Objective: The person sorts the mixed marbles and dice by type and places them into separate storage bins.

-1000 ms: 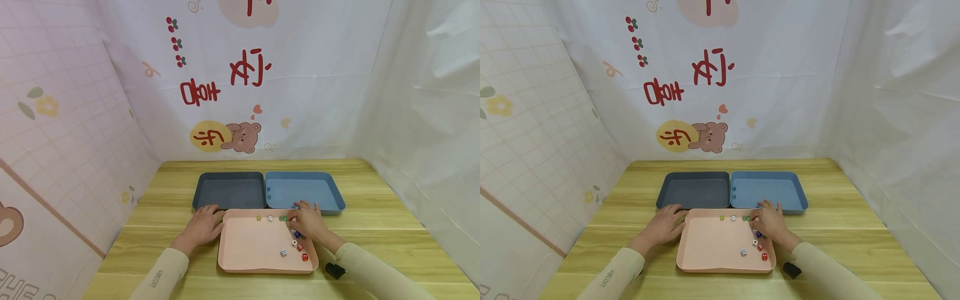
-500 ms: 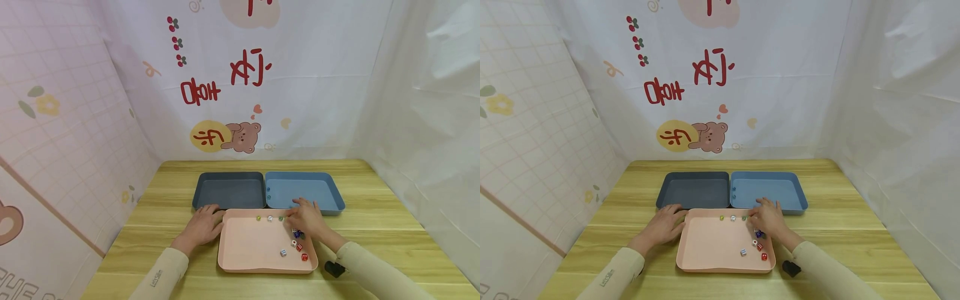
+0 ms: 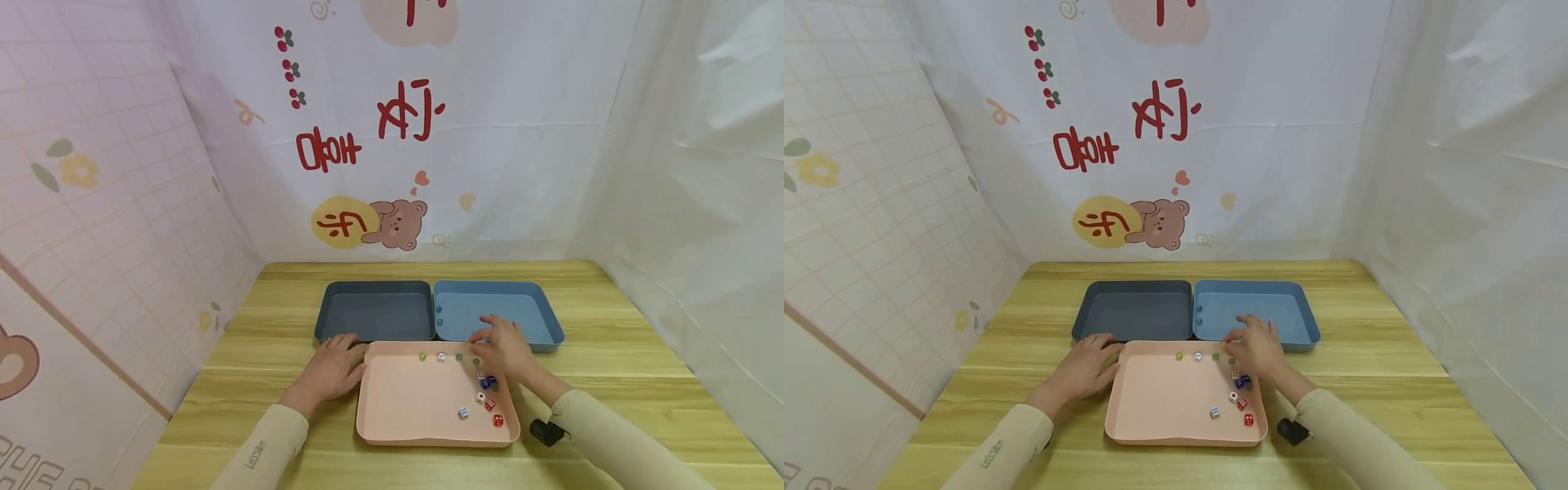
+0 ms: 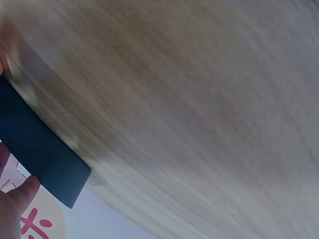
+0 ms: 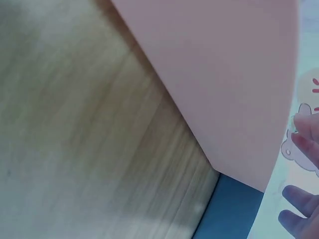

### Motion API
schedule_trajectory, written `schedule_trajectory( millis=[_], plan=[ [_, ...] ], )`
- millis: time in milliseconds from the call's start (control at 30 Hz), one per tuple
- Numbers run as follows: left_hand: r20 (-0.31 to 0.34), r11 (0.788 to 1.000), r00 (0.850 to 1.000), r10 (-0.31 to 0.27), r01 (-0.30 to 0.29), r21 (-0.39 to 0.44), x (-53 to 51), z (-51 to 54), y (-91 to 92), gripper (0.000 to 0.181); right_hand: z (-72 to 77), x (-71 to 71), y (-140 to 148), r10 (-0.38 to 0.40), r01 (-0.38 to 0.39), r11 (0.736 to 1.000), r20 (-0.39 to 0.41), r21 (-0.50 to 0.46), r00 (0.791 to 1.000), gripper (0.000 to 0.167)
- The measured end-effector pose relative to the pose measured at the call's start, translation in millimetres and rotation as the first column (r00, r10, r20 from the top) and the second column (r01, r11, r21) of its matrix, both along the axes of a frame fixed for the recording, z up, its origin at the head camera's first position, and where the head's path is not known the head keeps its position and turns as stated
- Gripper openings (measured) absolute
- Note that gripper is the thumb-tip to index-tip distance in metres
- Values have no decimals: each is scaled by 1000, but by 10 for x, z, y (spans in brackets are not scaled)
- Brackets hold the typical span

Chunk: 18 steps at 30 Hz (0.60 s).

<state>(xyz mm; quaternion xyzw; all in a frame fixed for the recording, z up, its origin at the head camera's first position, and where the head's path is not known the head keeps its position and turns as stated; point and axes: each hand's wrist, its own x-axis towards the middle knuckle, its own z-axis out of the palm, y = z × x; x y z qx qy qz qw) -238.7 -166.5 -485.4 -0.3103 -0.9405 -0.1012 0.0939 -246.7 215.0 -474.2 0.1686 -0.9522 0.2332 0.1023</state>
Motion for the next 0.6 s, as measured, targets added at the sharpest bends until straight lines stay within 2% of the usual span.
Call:
schedule_trajectory(
  millis=[433, 600],
  plan=[
    [14, 1000, 1000, 8, -8, -30, 3, 19, 8, 36, 14, -173, 119, -6, 4, 999, -55, -42, 998, 7],
    [-10, 1000, 1000, -2, 2, -20, 4, 25, 10, 36, 16, -261, 192, -8, 2, 997, -81, -74, 997, 10]
  ],
)
